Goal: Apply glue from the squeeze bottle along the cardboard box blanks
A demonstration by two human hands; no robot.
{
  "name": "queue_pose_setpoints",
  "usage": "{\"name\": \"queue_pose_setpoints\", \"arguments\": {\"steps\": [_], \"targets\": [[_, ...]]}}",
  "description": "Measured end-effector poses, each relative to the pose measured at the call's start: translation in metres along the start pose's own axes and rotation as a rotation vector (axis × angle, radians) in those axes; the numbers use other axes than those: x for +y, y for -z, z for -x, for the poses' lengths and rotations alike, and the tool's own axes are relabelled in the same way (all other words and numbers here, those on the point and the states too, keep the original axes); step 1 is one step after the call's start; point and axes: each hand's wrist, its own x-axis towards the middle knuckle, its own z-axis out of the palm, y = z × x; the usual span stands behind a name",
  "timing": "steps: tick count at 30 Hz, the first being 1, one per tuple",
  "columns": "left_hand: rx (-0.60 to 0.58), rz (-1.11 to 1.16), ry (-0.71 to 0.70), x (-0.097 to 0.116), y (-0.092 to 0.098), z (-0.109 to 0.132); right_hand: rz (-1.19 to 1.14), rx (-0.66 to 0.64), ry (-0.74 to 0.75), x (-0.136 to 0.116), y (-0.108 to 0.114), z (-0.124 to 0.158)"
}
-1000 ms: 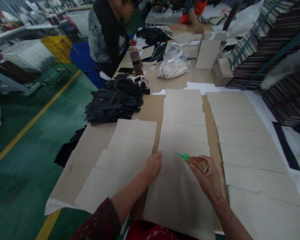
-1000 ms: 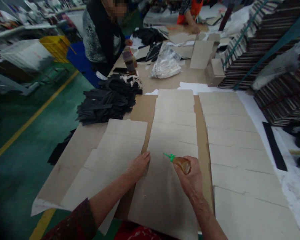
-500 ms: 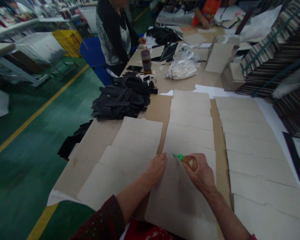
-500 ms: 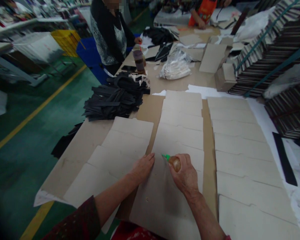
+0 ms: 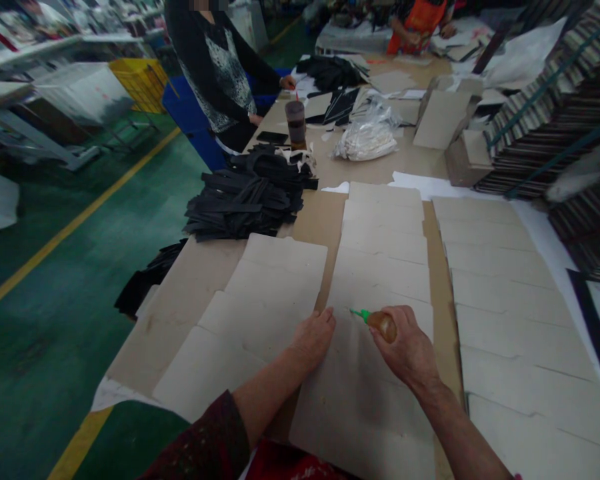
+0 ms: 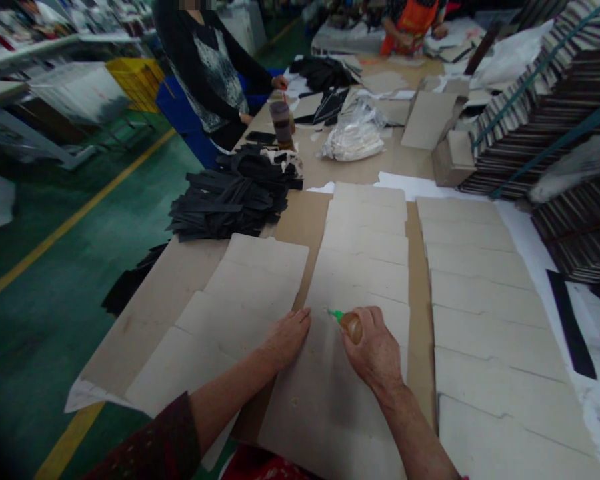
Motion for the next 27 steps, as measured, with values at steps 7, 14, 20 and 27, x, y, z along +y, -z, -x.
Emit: {"name": "queue_pose_setpoints", "arguments": {"steps": [7, 14, 20, 27], "targets": [[-0.019, -0.002, 0.008, -0.001, 0.009, 0.002, -0.560, 0.068, -0.395, 0.010, -0.012, 0.004], [0.029, -0.034, 0.082, -0.003, 0.027, -0.013, -0.757, 0.408, -0.602, 0.068, 0.007, -0.006], [0.078, -0.057, 0.004, -0.014, 0.038, -0.055, -0.479, 0.465, -0.570, 0.098, 0.040, -0.023], [0.074, -0.105, 0.027, -0.018, 0.035, -0.080, -0.325, 0.385, -0.429, 0.119, 0.027, -0.036]]}}
